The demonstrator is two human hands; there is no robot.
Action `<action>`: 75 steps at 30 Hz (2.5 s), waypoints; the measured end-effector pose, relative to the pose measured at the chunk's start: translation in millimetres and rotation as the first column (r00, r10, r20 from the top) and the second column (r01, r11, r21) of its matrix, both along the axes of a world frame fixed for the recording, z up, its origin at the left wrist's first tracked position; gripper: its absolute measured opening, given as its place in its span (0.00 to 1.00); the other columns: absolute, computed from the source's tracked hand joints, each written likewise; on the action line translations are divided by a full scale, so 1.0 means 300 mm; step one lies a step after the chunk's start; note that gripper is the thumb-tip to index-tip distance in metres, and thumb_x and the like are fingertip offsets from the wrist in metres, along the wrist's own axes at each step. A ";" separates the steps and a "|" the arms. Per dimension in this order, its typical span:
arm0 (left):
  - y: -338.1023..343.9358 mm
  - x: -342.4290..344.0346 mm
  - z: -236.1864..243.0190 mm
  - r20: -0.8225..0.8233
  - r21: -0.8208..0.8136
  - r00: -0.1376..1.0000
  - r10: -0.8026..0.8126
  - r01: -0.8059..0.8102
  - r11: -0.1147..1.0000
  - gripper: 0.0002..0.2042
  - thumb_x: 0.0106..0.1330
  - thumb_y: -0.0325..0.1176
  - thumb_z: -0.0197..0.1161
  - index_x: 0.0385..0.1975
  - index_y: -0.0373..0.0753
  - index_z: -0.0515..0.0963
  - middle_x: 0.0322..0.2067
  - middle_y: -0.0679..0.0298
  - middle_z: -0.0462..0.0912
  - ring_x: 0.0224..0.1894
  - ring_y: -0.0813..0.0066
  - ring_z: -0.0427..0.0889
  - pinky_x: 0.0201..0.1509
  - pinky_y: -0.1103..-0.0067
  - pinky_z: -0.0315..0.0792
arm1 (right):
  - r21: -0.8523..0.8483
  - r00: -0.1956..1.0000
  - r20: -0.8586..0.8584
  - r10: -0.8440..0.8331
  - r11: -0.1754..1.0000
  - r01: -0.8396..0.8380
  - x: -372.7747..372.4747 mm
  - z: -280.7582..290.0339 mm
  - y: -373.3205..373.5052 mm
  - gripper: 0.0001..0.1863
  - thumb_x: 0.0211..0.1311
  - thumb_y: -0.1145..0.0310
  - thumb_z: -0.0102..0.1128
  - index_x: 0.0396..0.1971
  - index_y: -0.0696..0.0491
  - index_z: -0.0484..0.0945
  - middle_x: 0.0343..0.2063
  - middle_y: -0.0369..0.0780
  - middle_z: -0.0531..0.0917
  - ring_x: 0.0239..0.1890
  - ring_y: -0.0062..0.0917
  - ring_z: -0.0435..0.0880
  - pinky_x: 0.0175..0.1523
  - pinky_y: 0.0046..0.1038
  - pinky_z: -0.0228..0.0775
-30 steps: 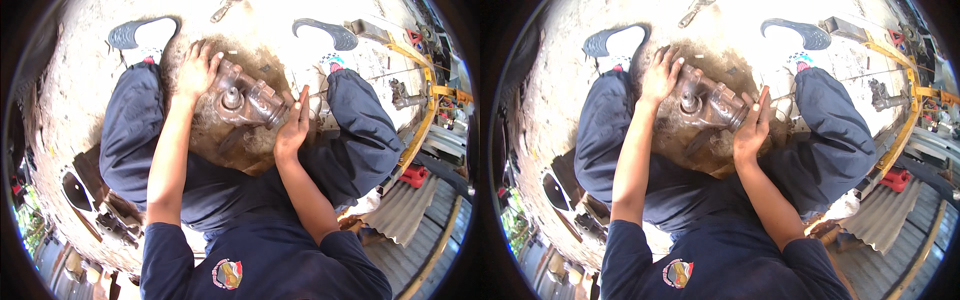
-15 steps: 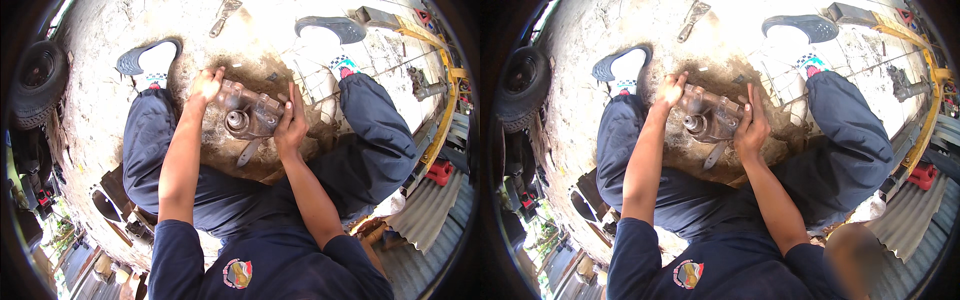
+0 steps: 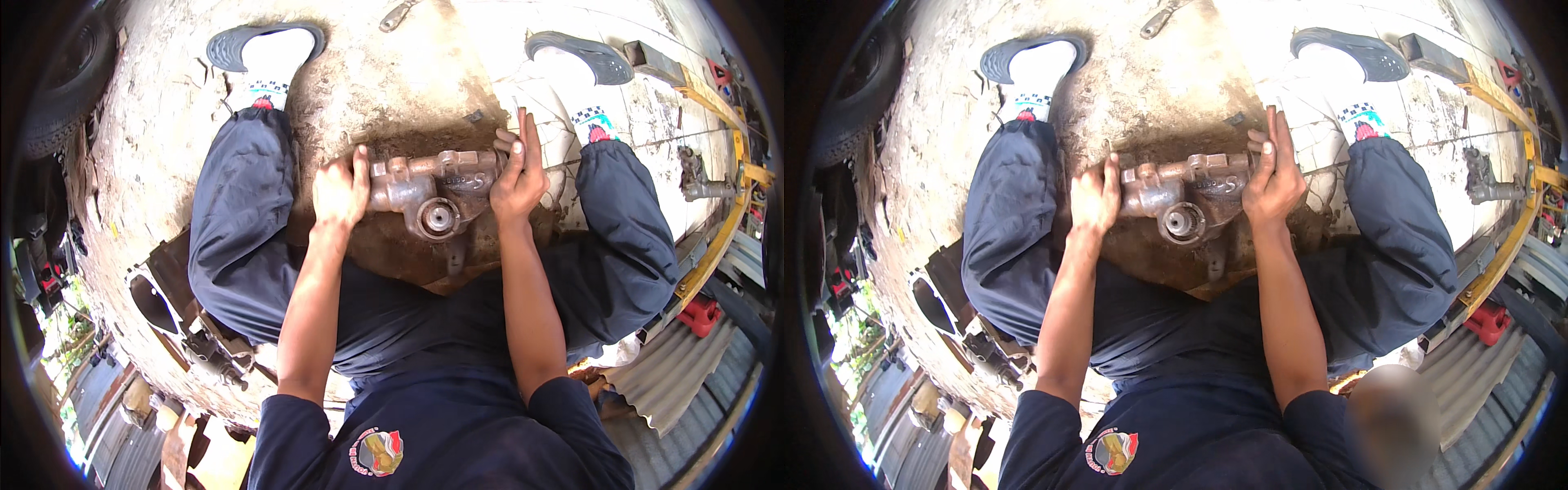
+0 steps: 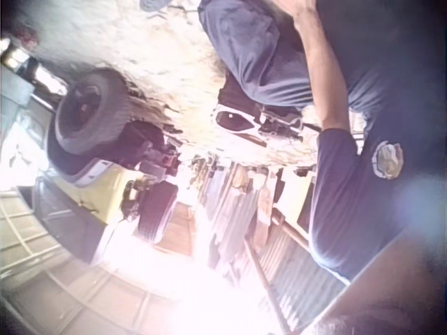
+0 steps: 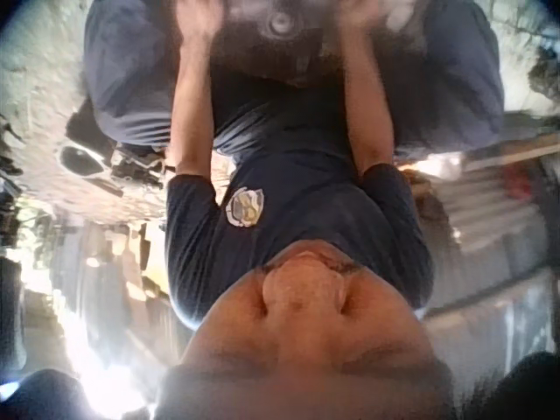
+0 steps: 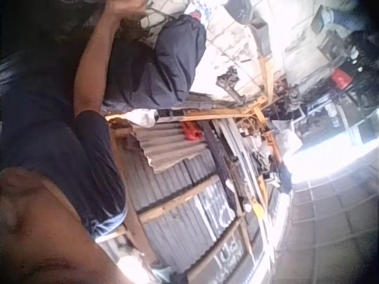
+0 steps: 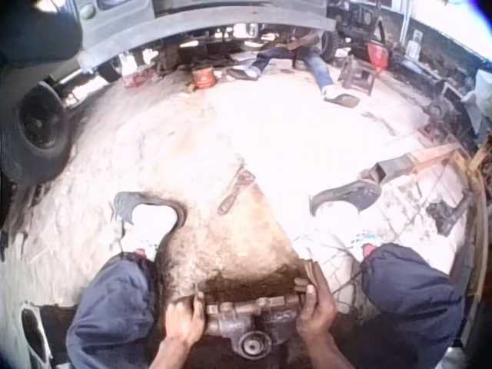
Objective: The person is sitting on the floor and using a metal rod to scrape and clean a rusty mechanical part. They rotate the part to access different areas and continue scraping with the rod.
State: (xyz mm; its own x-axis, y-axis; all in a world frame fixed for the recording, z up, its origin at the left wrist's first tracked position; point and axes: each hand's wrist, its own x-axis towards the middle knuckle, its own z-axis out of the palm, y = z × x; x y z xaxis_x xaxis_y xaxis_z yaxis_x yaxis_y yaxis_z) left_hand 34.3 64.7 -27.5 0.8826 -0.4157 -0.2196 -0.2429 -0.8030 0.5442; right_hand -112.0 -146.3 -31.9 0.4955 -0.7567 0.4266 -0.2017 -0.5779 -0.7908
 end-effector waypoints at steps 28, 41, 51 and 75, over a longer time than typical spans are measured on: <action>-0.499 0.104 0.129 -0.363 -0.539 0.924 -0.116 -0.107 0.835 0.25 0.80 0.48 0.56 0.25 0.34 0.78 0.16 0.61 0.80 0.19 0.70 0.86 0.22 0.76 0.75 | 0.335 0.993 0.104 -0.058 0.942 0.020 -0.028 0.032 -0.064 0.22 0.82 0.63 0.49 0.67 0.59 0.74 0.58 0.37 0.86 0.32 0.14 0.76 0.41 0.19 0.73; -0.580 0.299 -0.051 -0.449 -0.436 0.890 -0.084 -0.136 0.890 0.26 0.79 0.49 0.56 0.24 0.34 0.83 0.20 0.62 0.81 0.25 0.72 0.78 0.37 0.75 0.74 | 0.334 0.971 -0.230 0.065 0.942 0.016 -0.071 0.059 -0.039 0.21 0.80 0.53 0.50 0.61 0.47 0.83 0.55 0.49 0.86 0.52 0.43 0.87 0.58 0.39 0.77; -0.570 0.464 -0.182 -0.373 -0.178 0.927 -0.034 -0.035 0.983 0.26 0.78 0.52 0.56 0.43 0.31 0.86 0.39 0.49 0.89 0.44 0.59 0.88 0.53 0.69 0.79 | 0.098 0.911 -0.376 0.168 0.985 -0.141 0.003 0.066 0.055 0.18 0.73 0.70 0.59 0.60 0.48 0.83 0.31 0.52 0.86 0.28 0.45 0.86 0.34 0.42 0.77; -0.511 0.077 0.114 -0.017 0.137 0.994 -0.106 0.108 0.985 0.30 0.77 0.39 0.49 0.77 0.36 0.59 0.72 0.38 0.64 0.63 0.40 0.78 0.68 0.56 0.74 | 0.141 0.677 -0.588 0.443 0.880 -0.453 0.131 0.091 -0.163 0.23 0.65 0.79 0.54 0.60 0.67 0.78 0.24 0.57 0.86 0.24 0.45 0.88 0.34 0.40 0.85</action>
State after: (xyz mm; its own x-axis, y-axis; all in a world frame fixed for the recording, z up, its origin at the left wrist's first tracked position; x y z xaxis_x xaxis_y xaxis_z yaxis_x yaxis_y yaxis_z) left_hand 57.4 -88.7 6.6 0.8323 -0.4728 -0.2892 -0.3268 -0.8401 0.4330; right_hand -72.5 -195.2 -4.6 0.9258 -0.3735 -0.0580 -0.3330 -0.7333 -0.5927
